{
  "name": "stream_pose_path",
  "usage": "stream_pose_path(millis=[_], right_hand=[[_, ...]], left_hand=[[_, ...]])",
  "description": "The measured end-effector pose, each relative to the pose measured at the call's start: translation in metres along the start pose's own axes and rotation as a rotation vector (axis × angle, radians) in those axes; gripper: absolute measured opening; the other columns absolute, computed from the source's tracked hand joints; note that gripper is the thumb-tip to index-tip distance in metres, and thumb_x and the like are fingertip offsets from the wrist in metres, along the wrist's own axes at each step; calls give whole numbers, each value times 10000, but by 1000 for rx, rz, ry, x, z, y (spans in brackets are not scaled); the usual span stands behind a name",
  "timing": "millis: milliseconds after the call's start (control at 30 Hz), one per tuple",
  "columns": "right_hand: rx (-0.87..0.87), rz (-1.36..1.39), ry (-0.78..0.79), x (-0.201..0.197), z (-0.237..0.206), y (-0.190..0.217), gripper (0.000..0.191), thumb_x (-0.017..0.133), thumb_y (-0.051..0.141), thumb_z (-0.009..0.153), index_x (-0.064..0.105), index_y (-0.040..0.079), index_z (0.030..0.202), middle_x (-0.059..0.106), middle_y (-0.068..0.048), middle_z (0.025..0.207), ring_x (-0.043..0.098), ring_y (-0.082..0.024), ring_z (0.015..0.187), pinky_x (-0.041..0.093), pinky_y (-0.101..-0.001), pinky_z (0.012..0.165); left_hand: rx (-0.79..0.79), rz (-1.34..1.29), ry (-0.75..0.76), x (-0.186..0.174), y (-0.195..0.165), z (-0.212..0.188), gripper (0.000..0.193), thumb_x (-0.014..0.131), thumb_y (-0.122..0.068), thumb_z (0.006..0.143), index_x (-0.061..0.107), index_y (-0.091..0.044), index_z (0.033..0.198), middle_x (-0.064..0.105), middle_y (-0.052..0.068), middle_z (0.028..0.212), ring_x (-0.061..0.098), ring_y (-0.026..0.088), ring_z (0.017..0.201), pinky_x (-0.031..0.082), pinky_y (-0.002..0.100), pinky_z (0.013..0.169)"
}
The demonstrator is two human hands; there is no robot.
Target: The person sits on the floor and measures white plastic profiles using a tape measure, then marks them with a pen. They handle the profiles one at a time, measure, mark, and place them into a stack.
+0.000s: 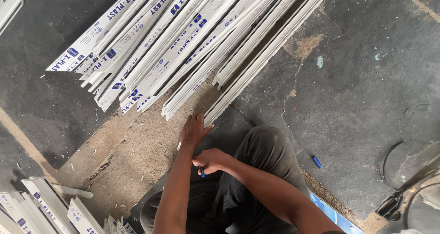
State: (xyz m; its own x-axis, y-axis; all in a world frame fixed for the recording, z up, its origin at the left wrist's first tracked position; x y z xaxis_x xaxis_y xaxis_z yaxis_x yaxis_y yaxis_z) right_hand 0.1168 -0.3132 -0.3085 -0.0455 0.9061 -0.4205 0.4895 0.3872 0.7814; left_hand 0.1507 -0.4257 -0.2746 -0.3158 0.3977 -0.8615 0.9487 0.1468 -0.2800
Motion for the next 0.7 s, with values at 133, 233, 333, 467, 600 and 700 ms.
stream_pose_path(millis=[133,233,333,467,600,700], right_hand=[[37,-40,28,2,0,-3,228,751,271,856,658,88,955,727,-77,797,728,-263,754,530,-448,642],[44,-39,24,1,0,-4,242,770,284,842,658,98,950,712,-66,808,712,-265,772,527,-448,638],[32,-37,26,1,1,-2,236,766,278,847,653,102,956,708,-64,805,713,-264,768,528,-444,638],[38,-31,41,1,1,-1,240,761,268,844,651,93,968,715,-69,816,717,-266,783,529,-452,648],[46,-24,56,1,2,-1,250,757,266,847,663,101,1010,723,-77,840,721,-275,807,535,-454,668],[25,-4,22,-1,1,0,268,760,266,835,676,103,1030,732,-78,859,727,-276,837,542,-454,680]], left_hand=[[-5,6,10,-1,-1,-1,631,681,-552,903,524,-100,1314,540,111,1310,522,304,1252,493,452,1041],[-23,11,30,-1,0,-1,635,682,-551,900,521,-102,1320,536,112,1310,517,302,1255,485,447,1056],[-19,13,27,-1,0,0,632,678,-550,906,520,-99,1319,531,115,1318,514,304,1257,483,450,1054],[30,57,-26,-6,-4,-2,637,677,-552,909,522,-80,1308,519,132,1335,514,326,1243,481,465,1023],[64,76,-82,-13,-8,-6,673,699,-562,869,510,-93,1314,516,124,1367,514,331,1260,470,487,1054],[59,13,-10,-15,-5,0,723,726,-590,869,461,-110,1340,453,186,1407,443,375,1288,443,537,998]])
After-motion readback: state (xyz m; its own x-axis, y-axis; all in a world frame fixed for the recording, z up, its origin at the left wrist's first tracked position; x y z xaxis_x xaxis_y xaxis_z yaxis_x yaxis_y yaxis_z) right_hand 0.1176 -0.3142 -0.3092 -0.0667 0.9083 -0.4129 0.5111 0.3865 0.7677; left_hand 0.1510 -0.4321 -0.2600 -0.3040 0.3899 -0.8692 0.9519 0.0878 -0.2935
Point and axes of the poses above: each hand's wrist, its own z-axis towards the middle knuckle, its own x-axis out of the palm, y = z × x, the point moved 8 cm from there along z, towards the middle knuckle
